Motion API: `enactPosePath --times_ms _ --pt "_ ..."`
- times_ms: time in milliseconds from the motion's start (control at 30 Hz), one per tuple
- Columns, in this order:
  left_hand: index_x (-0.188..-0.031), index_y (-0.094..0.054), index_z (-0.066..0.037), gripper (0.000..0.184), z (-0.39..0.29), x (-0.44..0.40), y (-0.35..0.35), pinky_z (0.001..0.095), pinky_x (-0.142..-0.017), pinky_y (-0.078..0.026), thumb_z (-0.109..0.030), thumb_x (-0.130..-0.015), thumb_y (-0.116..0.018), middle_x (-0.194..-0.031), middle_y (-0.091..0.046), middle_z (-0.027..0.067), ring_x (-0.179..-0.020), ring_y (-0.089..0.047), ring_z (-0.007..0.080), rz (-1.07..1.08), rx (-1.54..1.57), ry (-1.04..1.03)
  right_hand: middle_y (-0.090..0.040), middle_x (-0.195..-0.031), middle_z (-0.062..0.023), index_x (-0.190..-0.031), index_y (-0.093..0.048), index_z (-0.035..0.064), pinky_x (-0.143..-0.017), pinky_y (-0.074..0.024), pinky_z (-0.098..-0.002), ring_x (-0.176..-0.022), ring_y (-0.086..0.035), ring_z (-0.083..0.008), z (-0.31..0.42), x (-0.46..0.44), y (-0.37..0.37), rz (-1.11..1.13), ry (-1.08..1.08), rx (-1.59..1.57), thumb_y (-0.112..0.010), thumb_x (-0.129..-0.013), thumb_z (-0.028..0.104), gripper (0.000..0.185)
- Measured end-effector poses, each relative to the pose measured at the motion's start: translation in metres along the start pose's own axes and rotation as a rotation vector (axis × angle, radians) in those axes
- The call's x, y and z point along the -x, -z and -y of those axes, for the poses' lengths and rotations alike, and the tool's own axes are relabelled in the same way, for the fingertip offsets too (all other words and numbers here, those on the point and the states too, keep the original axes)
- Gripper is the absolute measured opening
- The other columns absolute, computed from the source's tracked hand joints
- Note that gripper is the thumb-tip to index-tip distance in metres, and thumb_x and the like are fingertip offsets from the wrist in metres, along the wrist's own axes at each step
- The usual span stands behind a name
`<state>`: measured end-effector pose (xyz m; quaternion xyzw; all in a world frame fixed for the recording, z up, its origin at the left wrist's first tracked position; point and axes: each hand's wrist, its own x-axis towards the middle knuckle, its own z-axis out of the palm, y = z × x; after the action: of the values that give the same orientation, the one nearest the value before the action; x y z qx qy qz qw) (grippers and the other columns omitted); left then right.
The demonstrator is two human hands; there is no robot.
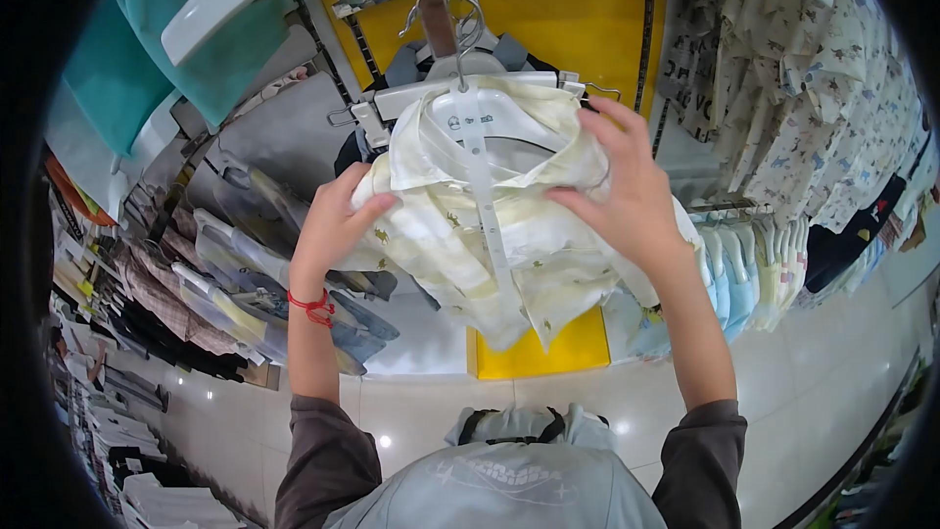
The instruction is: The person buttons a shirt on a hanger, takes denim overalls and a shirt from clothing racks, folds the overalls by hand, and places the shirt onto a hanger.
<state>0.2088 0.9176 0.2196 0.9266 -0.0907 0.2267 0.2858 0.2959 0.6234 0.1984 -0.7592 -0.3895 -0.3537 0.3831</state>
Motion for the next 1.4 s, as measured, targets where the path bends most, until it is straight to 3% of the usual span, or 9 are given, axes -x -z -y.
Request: enactPosePath --times_ms 167,367,567,700,833,933,1033,1233,1400 --pt "-0.093 -0.057 0.001 0.029 0.021 0.02 -0.001 0.0317 -0.063 -0.045 -0.027 -0.084 -0.054 -0.077 -0.06 0.0178 -0.067 -0.059 0.0319 -0.139 0.1 0.0 -0.046 -0.119 -0.013 -0.122 -0.037 0.007 -0.087 -0.0417 -0.034 -0.105 -0.05 -0.0273 -0.016 0.02 0.006 -0.021 -0.296 -0.004 -0.078 -0.062 0.021 0.073" --pt "-0.092 -0.055 0.001 0.034 0.052 0.05 0.0 0.0274 -0.061 -0.043 -0.032 -0.085 -0.052 -0.071 -0.058 0.0137 -0.063 -0.057 0.0222 -0.316 0.12 -0.036 -0.062 -0.094 -0.0144 -0.105 -0.051 0.0015 -0.076 -0.0442 -0.0294 -0.084 -0.059 -0.0201 -0.045 0.067 0.011 0.125 -0.627 -0.063 -0.07 -0.072 0.018 0.041" --pt "-0.09 -0.057 0.001 0.029 0.06 0.056 0.0 0.0259 -0.058 -0.043 -0.026 -0.086 -0.051 -0.069 -0.058 0.0115 -0.06 -0.055 0.0169 -0.369 0.113 -0.068 -0.062 -0.08 -0.0073 -0.094 -0.056 -0.0008 -0.067 -0.0439 -0.0264 -0.071 -0.056 -0.0143 -0.066 0.096 0.012 -0.075 -0.698 -0.17 -0.066 -0.075 0.015 0.026" --pt "-0.091 -0.057 0.001 0.014 0.074 0.056 -0.002 0.0269 -0.058 -0.042 -0.011 -0.084 -0.053 -0.073 -0.058 0.0102 -0.062 -0.053 0.0174 -0.454 0.063 0.134 -0.057 -0.087 -0.0066 -0.098 -0.054 0.0003 -0.067 -0.0422 -0.025 -0.07 -0.051 -0.0139 -0.061 0.1 0.015 -0.193 -0.551 -0.054 -0.065 -0.075 0.009 0.027" --pt "-0.096 -0.057 -0.005 0.024 0.021 0.048 0.012 0.0299 -0.062 -0.044 -0.001 -0.073 -0.062 -0.09 -0.055 0.0086 -0.076 -0.053 0.0205 -0.676 -0.219 -0.223 -0.051 -0.096 -0.0087 -0.103 -0.052 0.0018 -0.069 -0.0416 -0.0252 -0.073 -0.049 -0.0152 -0.014 0.07 0.026 -0.323 -0.212 0.146 -0.065 -0.072 0.0 0.034" --pt "-0.1 -0.056 -0.006 0.037 -0.032 0.034 0.011 0.0311 -0.066 -0.047 -0.001 -0.066 -0.069 -0.098 -0.056 0.011 -0.08 -0.056 0.0225 -0.373 -0.301 -0.606 -0.051 -0.104 -0.0108 -0.107 -0.051 0.0041 -0.069 -0.0448 -0.0277 -0.078 -0.053 -0.0201 0.037 0.043 0.021 -0.132 -0.077 0.082 -0.064 -0.07 -0.002 0.039" --pt "-0.098 -0.057 -0.006 0.033 -0.054 0.012 -0.01 0.029 -0.058 -0.045 -0.005 -0.065 -0.063 -0.094 -0.057 0.0073 -0.066 -0.055 0.0186 -0.237 -0.404 -0.65 -0.051 -0.111 -0.0078 -0.111 -0.05 0.0089 -0.067 -0.0486 -0.031 -0.085 -0.057 -0.0237 0.078 0.015 0.005 0.2 -0.138 -0.038 -0.064 -0.07 0.003 0.043" --pt "-0.078 -0.048 -0.005 0.014 -0.038 -0.01 -0.016 0.0279 -0.05 -0.043 -0.005 -0.066 -0.056 -0.076 -0.049 0.0056 -0.058 -0.052 0.017 -0.115 -0.615 -0.691 -0.051 -0.107 -0.0049 -0.11 -0.05 0.0121 -0.066 -0.0485 -0.0337 -0.081 -0.058 -0.0237 0.066 0.013 -0.015 0.361 -0.076 0.321 -0.066 -0.069 0.007 0.045" --pt "-0.082 -0.046 -0.004 0.015 -0.04 -0.009 -0.016 0.0307 -0.052 -0.043 -0.011 -0.076 -0.057 -0.081 -0.053 0.006 -0.061 -0.056 0.0223 -0.054 -0.568 -0.58 -0.049 -0.102 -0.0051 -0.104 -0.053 0.0107 -0.064 -0.0483 -0.0342 -0.079 -0.058 -0.0231 0.067 0.008 -0.019 0.224 0.029 0.295 -0.063 -0.072 0.01 0.034"
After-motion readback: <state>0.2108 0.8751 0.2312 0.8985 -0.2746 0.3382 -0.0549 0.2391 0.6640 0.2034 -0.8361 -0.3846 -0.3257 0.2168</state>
